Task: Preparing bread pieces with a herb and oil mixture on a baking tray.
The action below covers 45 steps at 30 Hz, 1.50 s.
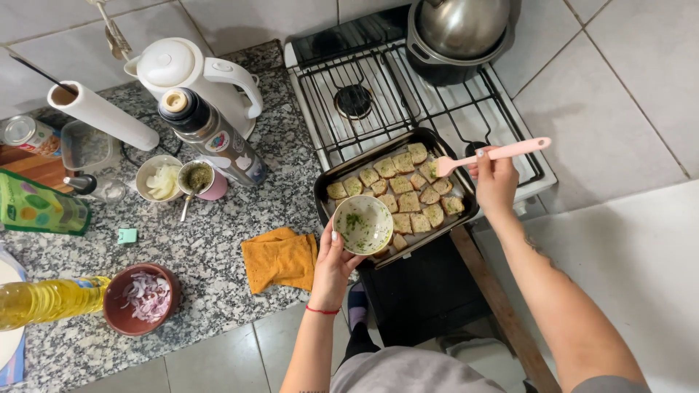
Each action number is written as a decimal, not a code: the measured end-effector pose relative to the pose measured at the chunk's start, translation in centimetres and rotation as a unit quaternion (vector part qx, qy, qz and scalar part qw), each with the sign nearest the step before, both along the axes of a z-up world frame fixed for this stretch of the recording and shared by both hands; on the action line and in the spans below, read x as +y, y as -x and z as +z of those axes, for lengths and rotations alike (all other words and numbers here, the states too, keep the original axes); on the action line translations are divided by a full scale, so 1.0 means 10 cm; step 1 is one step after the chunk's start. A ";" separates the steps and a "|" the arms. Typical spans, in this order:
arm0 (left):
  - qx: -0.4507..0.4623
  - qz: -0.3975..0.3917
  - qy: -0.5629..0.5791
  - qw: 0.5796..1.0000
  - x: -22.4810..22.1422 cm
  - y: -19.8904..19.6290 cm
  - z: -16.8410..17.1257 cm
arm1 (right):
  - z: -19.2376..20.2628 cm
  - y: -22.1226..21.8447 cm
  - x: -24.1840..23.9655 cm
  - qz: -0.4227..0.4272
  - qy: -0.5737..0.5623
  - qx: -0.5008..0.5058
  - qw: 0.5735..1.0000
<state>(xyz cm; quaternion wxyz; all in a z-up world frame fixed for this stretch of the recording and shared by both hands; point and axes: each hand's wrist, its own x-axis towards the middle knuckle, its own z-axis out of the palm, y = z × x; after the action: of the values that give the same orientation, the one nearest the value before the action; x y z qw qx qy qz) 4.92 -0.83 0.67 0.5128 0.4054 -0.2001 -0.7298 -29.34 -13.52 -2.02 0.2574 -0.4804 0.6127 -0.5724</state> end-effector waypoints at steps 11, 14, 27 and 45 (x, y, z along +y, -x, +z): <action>-0.009 -0.008 0.001 1.000 0.06 -0.03 0.06 | 0.30 -0.24 0.14 0.075 0.012 0.191 0.979; -0.008 -0.014 0.010 1.000 0.06 -0.03 0.09 | 0.31 -0.29 0.12 0.087 0.019 0.183 0.979; 0.006 -0.018 0.014 1.000 0.08 -0.03 0.08 | -0.04 -0.35 0.01 0.182 -0.062 0.334 0.923; 0.018 -0.015 0.027 0.999 0.09 -0.07 -0.03 | 0.25 -0.33 0.26 0.189 -0.184 0.313 0.913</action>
<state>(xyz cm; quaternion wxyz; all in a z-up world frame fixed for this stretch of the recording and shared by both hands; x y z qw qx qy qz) 5.65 0.05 0.38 0.5162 0.3754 -0.2163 -0.7388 -26.08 -10.97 0.51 0.2399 -0.6855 0.6544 -0.2106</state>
